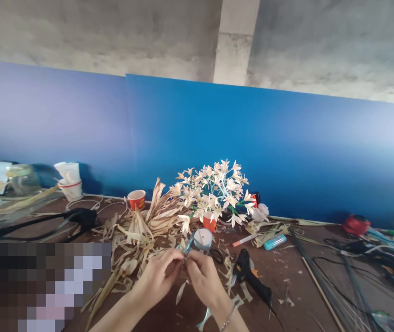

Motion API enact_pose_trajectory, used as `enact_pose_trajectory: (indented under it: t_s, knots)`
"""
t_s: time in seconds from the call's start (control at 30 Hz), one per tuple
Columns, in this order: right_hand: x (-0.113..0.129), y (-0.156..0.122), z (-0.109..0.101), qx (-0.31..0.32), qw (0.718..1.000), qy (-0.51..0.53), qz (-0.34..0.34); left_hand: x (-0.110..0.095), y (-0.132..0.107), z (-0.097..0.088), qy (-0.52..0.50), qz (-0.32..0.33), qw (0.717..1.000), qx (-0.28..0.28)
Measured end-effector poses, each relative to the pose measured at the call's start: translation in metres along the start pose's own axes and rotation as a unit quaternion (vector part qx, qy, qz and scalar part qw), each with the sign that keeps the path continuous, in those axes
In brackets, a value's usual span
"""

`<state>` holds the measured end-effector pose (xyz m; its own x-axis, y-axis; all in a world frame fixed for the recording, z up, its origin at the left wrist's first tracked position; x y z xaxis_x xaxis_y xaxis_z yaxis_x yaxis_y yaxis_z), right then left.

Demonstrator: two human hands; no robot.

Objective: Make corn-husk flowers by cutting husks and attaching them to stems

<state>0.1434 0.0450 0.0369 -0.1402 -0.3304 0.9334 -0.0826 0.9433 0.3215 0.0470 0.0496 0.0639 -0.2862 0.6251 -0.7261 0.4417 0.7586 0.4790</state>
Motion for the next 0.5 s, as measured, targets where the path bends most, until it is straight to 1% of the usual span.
enact_pose_trajectory:
  t_s: [0.07,0.13,0.2,0.23,0.27,0.3,0.37,0.4,0.43,0.5]
  knots:
    - [0.011,-0.001,-0.008,-0.032,0.996,-0.07,-0.04,0.006,0.001,-0.003,0.002,-0.025,0.999,-0.022]
    - [0.021,-0.003,-0.011,-0.049,0.987,-0.134,-0.079,0.01,0.001,-0.004,-0.005,-0.043,0.998,-0.036]
    - [0.027,-0.004,-0.009,-0.054,0.979,-0.167,-0.105,0.015,0.002,-0.004,-0.031,-0.064,0.996,-0.046]
    - [0.027,-0.004,-0.009,-0.059,0.979,-0.164,-0.105,0.019,0.003,-0.004,-0.056,-0.078,0.994,-0.051]
    - [0.024,-0.003,-0.01,-0.064,0.984,-0.141,-0.091,0.022,0.003,-0.004,-0.085,-0.094,0.991,-0.053]
    - [0.016,-0.002,-0.01,-0.067,0.991,-0.1,-0.061,0.026,0.004,-0.002,-0.114,-0.111,0.986,-0.049]
    - [-0.007,0.0,-0.004,-0.055,0.998,0.03,0.026,0.03,0.005,0.001,-0.15,-0.131,0.979,-0.034]
    - [-0.019,0.0,0.002,-0.043,0.991,0.105,0.071,0.029,0.006,0.001,-0.149,-0.13,0.98,-0.027]
    - [-0.029,-0.001,0.008,-0.033,0.977,0.177,0.112,0.026,0.007,0.001,-0.138,-0.117,0.983,-0.022]
    - [-0.041,-0.003,0.016,-0.03,0.945,0.282,0.164,0.015,0.009,-0.002,-0.111,-0.066,0.992,-0.012]
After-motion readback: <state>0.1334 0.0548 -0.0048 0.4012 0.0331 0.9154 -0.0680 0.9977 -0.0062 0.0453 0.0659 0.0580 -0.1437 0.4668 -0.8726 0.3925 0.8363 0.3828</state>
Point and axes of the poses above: each hand's wrist, its own y-axis towards the middle knuckle, its own z-axis out of the palm, x = y × z, the point moved 10 cm from there along y, towards the middle knuckle, and after that the axes turned 5 degrees about -z, right-handed, at the moved point
